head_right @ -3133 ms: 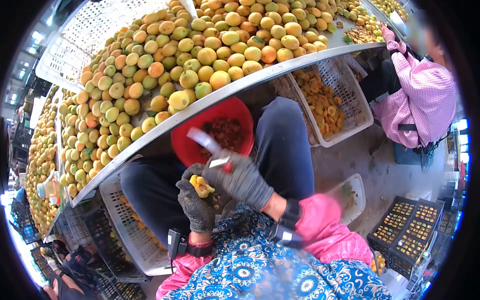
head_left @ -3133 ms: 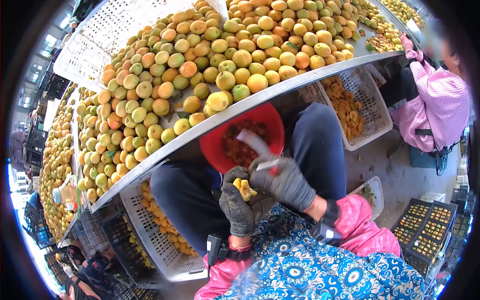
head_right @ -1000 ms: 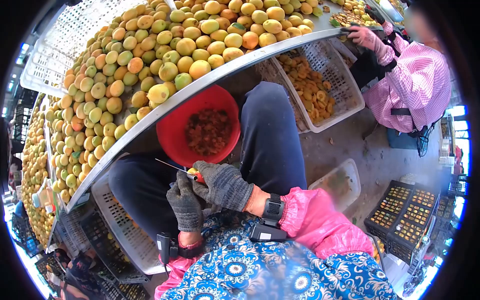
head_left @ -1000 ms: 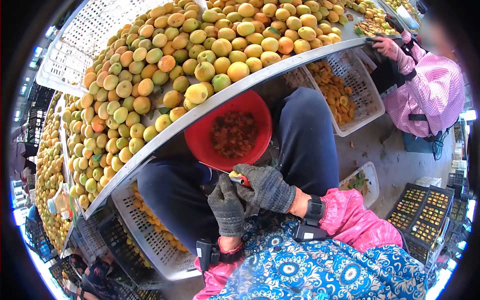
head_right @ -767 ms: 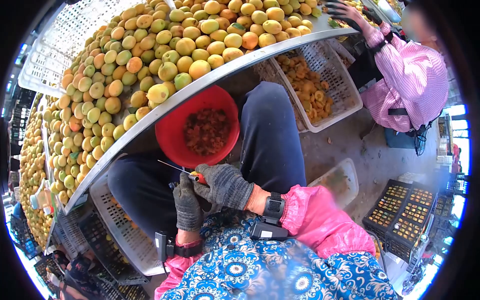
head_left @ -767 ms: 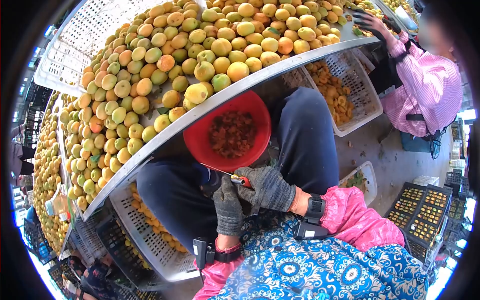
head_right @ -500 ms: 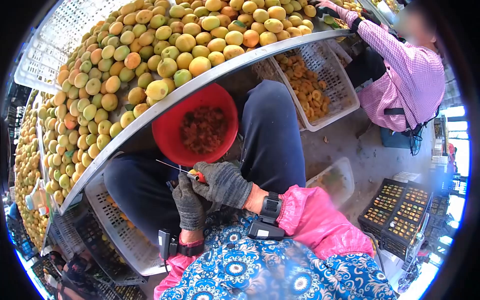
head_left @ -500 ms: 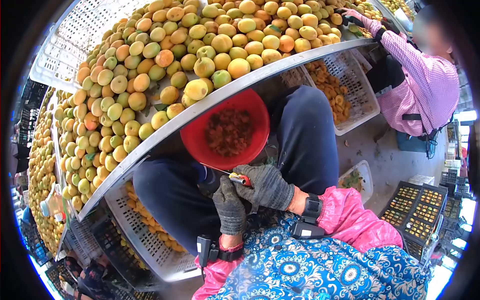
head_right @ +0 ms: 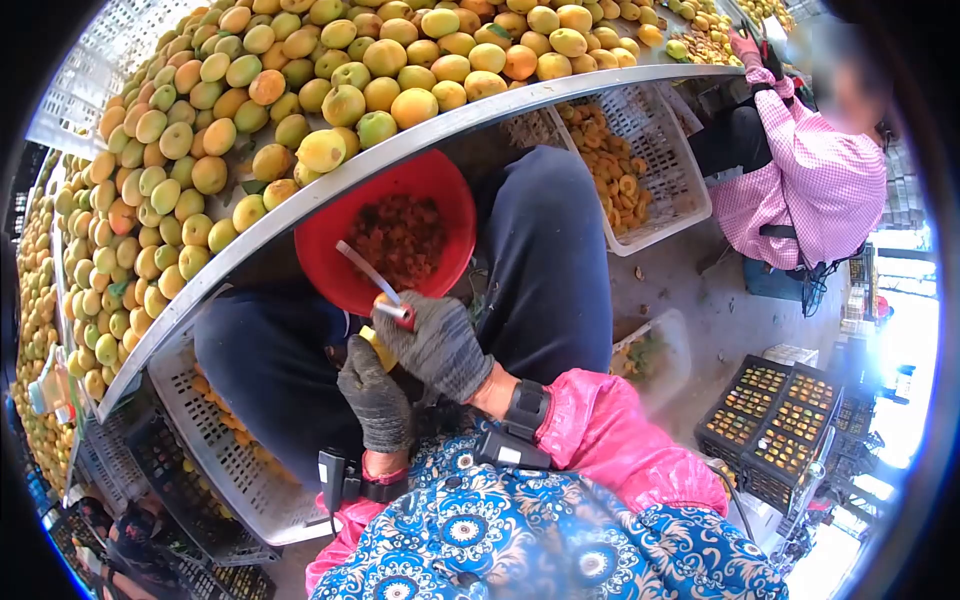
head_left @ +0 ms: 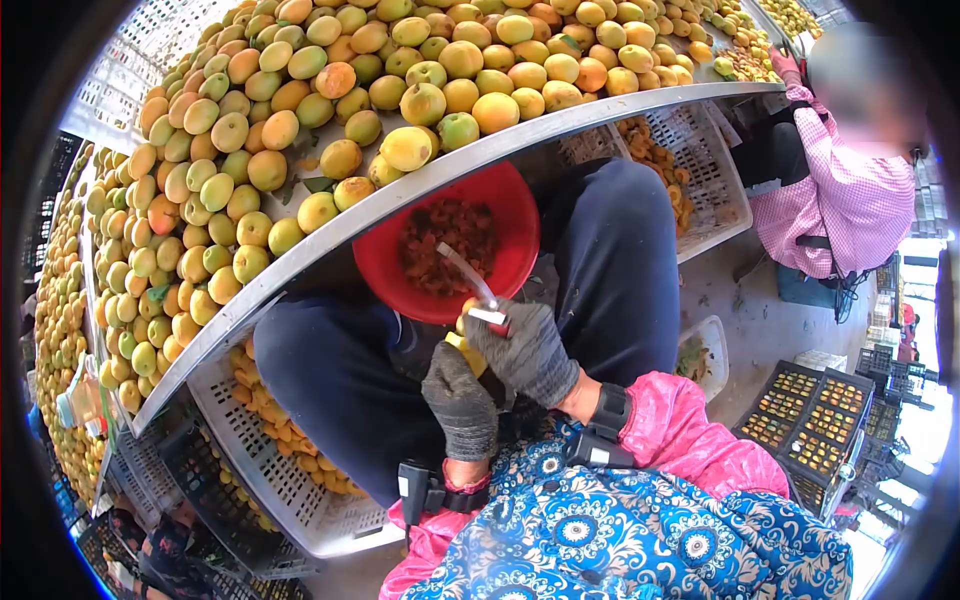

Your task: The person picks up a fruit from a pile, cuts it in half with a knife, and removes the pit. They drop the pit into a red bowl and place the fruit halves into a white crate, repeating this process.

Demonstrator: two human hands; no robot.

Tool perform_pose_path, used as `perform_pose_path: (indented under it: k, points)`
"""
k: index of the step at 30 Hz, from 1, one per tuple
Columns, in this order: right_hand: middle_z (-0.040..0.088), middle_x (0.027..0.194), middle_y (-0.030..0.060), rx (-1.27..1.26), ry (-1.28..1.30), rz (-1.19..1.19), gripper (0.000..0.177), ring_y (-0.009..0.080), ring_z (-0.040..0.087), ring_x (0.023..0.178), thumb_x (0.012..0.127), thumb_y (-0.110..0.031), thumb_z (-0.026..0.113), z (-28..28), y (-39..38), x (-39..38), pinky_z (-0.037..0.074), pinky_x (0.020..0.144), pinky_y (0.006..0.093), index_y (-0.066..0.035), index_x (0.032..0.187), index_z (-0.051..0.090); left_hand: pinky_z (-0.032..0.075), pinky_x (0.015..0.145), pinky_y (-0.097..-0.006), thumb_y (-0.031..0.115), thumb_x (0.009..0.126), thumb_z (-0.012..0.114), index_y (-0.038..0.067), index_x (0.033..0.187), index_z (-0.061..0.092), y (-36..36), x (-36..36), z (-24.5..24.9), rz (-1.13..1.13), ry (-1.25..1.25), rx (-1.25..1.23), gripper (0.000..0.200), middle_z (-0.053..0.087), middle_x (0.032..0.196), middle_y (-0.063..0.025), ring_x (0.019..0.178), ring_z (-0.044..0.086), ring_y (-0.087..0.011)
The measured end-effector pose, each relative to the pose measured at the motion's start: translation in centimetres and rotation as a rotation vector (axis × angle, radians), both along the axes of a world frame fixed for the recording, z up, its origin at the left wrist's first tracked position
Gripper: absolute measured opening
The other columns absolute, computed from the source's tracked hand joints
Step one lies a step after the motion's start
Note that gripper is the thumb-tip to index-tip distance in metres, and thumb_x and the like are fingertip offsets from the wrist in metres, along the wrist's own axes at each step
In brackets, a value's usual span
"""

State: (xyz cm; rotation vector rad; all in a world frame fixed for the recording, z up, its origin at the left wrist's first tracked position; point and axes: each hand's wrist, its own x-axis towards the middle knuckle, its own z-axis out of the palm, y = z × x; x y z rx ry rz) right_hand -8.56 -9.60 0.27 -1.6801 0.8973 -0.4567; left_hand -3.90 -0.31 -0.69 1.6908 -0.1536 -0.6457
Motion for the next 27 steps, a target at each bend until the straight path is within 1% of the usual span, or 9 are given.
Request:
perform_pose_path:
  k: [7,9,14,16,18,19,22,24,27]
  points:
    - [0.071,0.089,0.0128,0.103,-0.179,-0.033,0.028,0.0179,0.069,0.080,0.087,-0.018,0.068,-0.1,-1.3,0.4,0.054,0.073,0.0287,0.002,0.106,0.067,0.049,0.078,-0.0304,0.026,0.101,0.043,-0.005,0.103,0.064,0.2,1.3,-0.3,0.002,0.050,-0.131,0.038,0.066,0.093,-0.0085,0.085,0.061,-0.0152]
    - [0.071,0.091,0.0081,0.551,-0.258,-0.242,0.026,0.0129,0.067,0.081,0.088,-0.018,0.068,1.5,-1.3,0.3,0.053,0.073,0.0269,0.002,0.105,0.068,0.049,0.080,-0.0308,0.027,0.101,0.041,-0.004,0.104,0.064,0.1,1.9,0.8,0.004,0.087,-0.186,0.039,0.066,0.095,-0.0085,0.087,0.062,-0.0158]
    - [0.069,0.087,0.0120,-0.044,-0.084,0.052,0.047,0.0131,0.066,0.079,0.088,-0.025,0.069,3.1,-5.1,1.6,0.053,0.069,0.0294,-0.001,0.125,0.054,0.048,0.069,-0.0270,0.033,0.100,0.043,-0.002,0.106,0.063,1.4,4.4,5.6,0.035,-0.007,-0.231,0.041,0.063,0.089,-0.0074,0.076,0.060,-0.0135]
    - [0.067,0.081,0.0132,-0.072,0.013,0.025,0.034,0.0161,0.066,0.073,0.087,-0.023,0.070,3.1,-6.3,1.9,0.053,0.066,0.0315,0.000,0.111,0.060,0.050,0.068,-0.0267,0.025,0.098,0.047,0.000,0.108,0.064,3.6,6.2,8.9,0.147,0.192,-0.279,0.032,0.065,0.092,-0.0083,0.077,0.060,-0.0150]
    - [0.067,0.077,0.0122,-0.156,0.025,0.050,0.030,0.0161,0.066,0.070,0.087,-0.021,0.070,3.1,-6.9,2.1,0.053,0.064,0.0310,-0.001,0.106,0.062,0.040,0.044,-0.0199,0.028,0.099,0.047,-0.001,0.109,0.063,5.8,8.4,10.1,0.263,-0.075,-0.175,0.034,0.063,0.086,-0.0068,0.053,0.052,-0.0093]
    - [0.065,0.075,0.0120,-0.100,0.037,0.023,0.026,0.0149,0.065,0.068,0.086,-0.020,0.070,4.0,-6.8,2.3,0.052,0.062,0.0301,-0.001,0.103,0.063,0.043,0.045,-0.0215,0.030,0.099,0.048,0.000,0.109,0.064,6.9,9.3,11.0,0.326,-0.158,-0.136,0.035,0.062,0.087,-0.0067,0.059,0.056,-0.0094]
    - [0.063,0.069,0.0118,0.000,0.051,0.044,0.022,0.0129,0.063,0.062,0.086,-0.019,0.069,5.0,-6.7,1.9,0.050,0.057,0.0286,-0.001,0.098,0.063,0.050,0.057,-0.0289,0.026,0.097,0.053,-0.001,0.109,0.064,11.4,13.2,10.0,0.452,-0.357,0.105,0.031,0.063,0.087,-0.0093,0.069,0.062,-0.0175]
    - [0.061,0.067,0.0117,0.039,0.056,0.088,0.021,0.0119,0.063,0.060,0.086,-0.018,0.069,5.1,-6.6,1.7,0.049,0.055,0.0280,-0.001,0.096,0.063,0.051,0.075,-0.0355,0.019,0.093,0.058,-0.002,0.110,0.062,14.6,16.8,8.4,-0.054,-1.025,0.605,0.027,0.064,0.090,-0.0134,0.081,0.063,-0.0272]
    - [0.062,0.070,0.0129,0.185,0.003,0.128,0.021,0.0139,0.063,0.064,0.086,-0.018,0.069,4.9,-6.4,1.6,0.049,0.058,0.0302,-0.001,0.096,0.062,0.046,0.090,-0.0380,0.015,0.090,0.061,-0.003,0.111,0.061,12.7,20.0,10.4,-0.066,-0.941,0.654,0.027,0.063,0.099,-0.0163,0.093,0.061,-0.0335]
